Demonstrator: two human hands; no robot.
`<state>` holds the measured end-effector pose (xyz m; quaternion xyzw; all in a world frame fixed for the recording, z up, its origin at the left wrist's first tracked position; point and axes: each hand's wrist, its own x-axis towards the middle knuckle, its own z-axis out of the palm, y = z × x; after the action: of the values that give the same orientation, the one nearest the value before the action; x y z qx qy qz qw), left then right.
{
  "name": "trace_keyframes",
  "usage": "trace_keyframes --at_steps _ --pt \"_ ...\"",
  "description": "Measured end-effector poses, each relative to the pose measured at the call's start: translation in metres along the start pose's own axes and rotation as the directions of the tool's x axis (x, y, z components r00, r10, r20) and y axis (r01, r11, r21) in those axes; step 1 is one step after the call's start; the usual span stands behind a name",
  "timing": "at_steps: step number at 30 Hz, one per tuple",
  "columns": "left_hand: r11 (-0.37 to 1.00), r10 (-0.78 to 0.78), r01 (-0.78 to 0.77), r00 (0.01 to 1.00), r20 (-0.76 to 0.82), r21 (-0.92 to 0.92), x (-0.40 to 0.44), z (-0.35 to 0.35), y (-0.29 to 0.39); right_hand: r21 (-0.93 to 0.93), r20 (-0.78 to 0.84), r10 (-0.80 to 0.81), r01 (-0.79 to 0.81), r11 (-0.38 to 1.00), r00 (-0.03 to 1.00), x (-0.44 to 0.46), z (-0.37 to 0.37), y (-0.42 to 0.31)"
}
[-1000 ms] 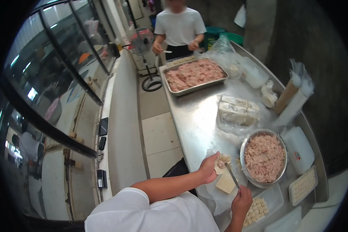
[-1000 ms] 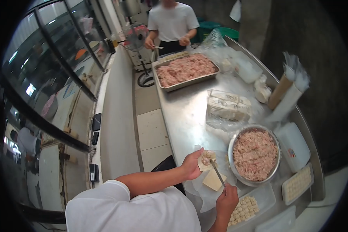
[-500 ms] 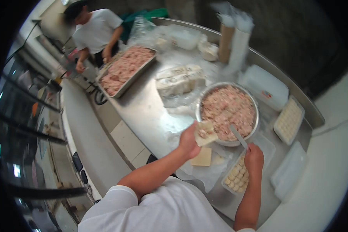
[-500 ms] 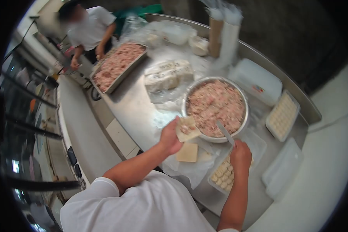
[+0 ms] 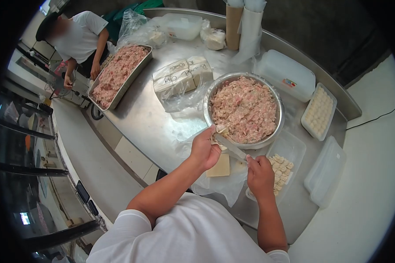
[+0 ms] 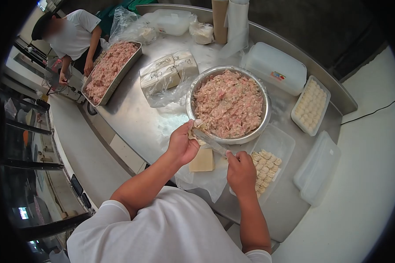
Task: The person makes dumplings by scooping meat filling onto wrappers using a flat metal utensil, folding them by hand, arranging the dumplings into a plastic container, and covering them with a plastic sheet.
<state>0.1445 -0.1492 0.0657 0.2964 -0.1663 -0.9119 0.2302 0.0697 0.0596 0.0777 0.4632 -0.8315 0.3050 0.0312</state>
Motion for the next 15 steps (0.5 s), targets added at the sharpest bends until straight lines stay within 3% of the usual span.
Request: trace_keyframes --at_steps 1,2,3,5,7,8,9,10,12,13,14,15 --pt "1.0 0.006 -0.006 1.0 0.004 0.0 -0.002 -0.002 0.003 0.01 -0.021 -0.002 0.003 1.0 1.0 0.001 -0.002 -0.001" --pt "0.998 -0.025 0.04 0.968 0.251 -0.056 -0.008 -0.007 0.01 0.023 -0.042 -0.005 0.005 1.0 0.999 0.002 -0.004 -0.002" --pt "0.99 -0.049 0.107 0.876 0.481 -0.094 -0.012 -0.01 0.014 0.026 -0.044 -0.002 0.003 1.0 0.999 0.004 -0.012 -0.007" --pt "0.987 -0.063 0.125 0.884 0.464 -0.106 -0.036 0.017 0.027 0.198 -0.107 0.05 -0.028 0.98 0.993 0.007 -0.038 -0.016" --pt "0.984 -0.057 0.126 0.89 0.453 -0.123 -0.041 0.025 0.029 0.256 -0.11 0.094 -0.063 0.965 0.989 0.003 -0.05 -0.021" --pt "0.982 -0.087 0.018 0.928 0.362 0.19 -0.034 0.018 0.021 0.313 -0.106 0.139 -0.1 0.944 0.985 0.002 -0.052 -0.022" --pt "0.87 -0.083 -0.057 0.962 0.259 0.49 -0.029 0.01 0.015 0.315 -0.111 0.133 -0.092 0.945 0.985 -0.001 -0.053 -0.021" --pt "0.87 -0.08 -0.06 0.962 0.261 0.489 -0.029 0.004 0.012 0.293 -0.055 0.122 -0.101 0.951 0.991 -0.004 -0.053 -0.02" --pt "0.52 -0.057 -0.295 0.924 0.377 0.802 -0.033 -0.007 0.004 0.269 0.006 0.116 -0.114 0.956 0.993 -0.015 -0.053 -0.017" --pt "0.37 -0.021 -0.354 0.921 0.388 0.859 -0.033 -0.009 0.001 0.251 0.059 0.113 -0.125 0.96 0.992 -0.02 -0.051 -0.016" --pt "0.366 -0.022 -0.356 0.92 0.391 0.86 -0.034 -0.01 -0.001 0.233 0.108 0.112 -0.135 0.963 0.988 -0.023 -0.051 -0.015" --pt "0.22 -0.005 -0.399 0.912 0.41 0.89 -0.037 -0.008 -0.002 0.235 0.102 0.116 -0.137 0.962 0.988 -0.024 -0.054 -0.014"
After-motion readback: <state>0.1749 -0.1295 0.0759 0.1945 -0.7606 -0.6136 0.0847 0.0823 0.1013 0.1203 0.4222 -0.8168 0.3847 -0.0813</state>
